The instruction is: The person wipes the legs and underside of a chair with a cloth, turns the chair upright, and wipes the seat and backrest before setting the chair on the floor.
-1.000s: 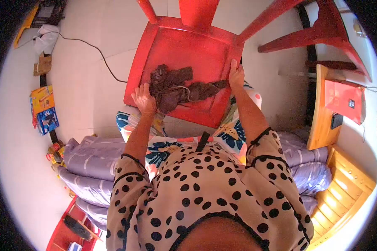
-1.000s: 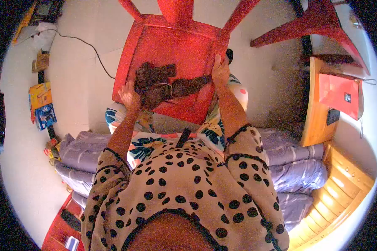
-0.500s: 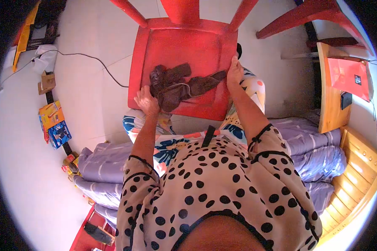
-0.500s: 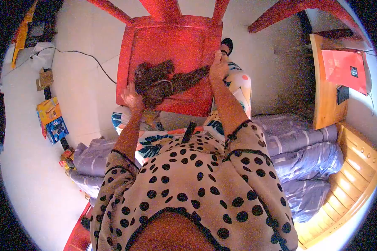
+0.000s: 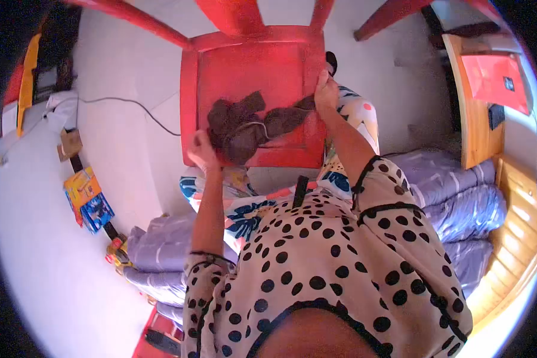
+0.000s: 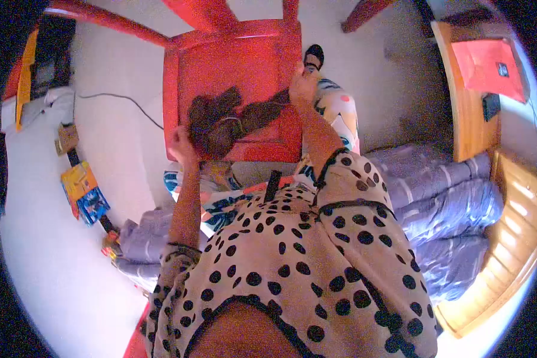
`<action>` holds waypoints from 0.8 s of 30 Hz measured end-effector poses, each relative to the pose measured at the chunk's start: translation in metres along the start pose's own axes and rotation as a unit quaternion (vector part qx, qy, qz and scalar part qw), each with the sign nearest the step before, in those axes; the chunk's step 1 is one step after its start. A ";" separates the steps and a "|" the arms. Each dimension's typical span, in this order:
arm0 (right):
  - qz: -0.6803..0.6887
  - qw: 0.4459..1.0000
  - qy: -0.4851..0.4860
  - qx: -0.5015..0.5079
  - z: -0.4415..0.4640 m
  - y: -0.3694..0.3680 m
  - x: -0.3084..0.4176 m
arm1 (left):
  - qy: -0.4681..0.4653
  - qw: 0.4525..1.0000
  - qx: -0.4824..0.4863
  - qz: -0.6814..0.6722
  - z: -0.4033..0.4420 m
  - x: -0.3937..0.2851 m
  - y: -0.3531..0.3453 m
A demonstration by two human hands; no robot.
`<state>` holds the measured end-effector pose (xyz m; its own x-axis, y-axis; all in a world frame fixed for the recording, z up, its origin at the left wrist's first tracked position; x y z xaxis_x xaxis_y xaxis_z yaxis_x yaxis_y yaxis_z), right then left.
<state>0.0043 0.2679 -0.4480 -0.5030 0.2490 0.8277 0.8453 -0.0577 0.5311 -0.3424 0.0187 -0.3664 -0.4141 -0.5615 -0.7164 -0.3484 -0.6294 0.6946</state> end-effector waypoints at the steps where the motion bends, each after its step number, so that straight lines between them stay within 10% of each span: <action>1: 0.005 1.000 0.006 0.011 -0.003 -0.001 0.003 | 0.069 0.992 -0.006 -0.101 0.000 -0.010 0.006; 9: -0.010 0.999 0.019 -0.036 -0.005 0.001 0.007 | -0.413 0.844 0.221 0.262 -0.103 -0.173 -0.122; 17: 0.017 0.999 -0.046 0.010 -0.010 0.006 0.017 | -0.098 0.931 0.337 -0.103 -0.047 -0.160 -0.117; 24: 0.007 0.994 -0.105 0.016 -0.008 0.000 0.004 | 0.156 0.827 0.305 -0.445 0.005 -0.164 -0.164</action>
<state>0.0008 0.2612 -0.4438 -0.4451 0.4456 0.7767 0.8588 -0.0332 0.5112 -0.2213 0.2169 -0.3625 0.4390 -0.1928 -0.8776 -0.7977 -0.5332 -0.2819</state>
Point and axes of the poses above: each hand's wrist, its own z-axis towards the middle knuckle, its own y-axis out of the back of the hand, x = y × z, the point moved 7 cm from there along z, towards the middle knuckle, and after that the axes turned 8 degrees about z, right-handed, at the moved point
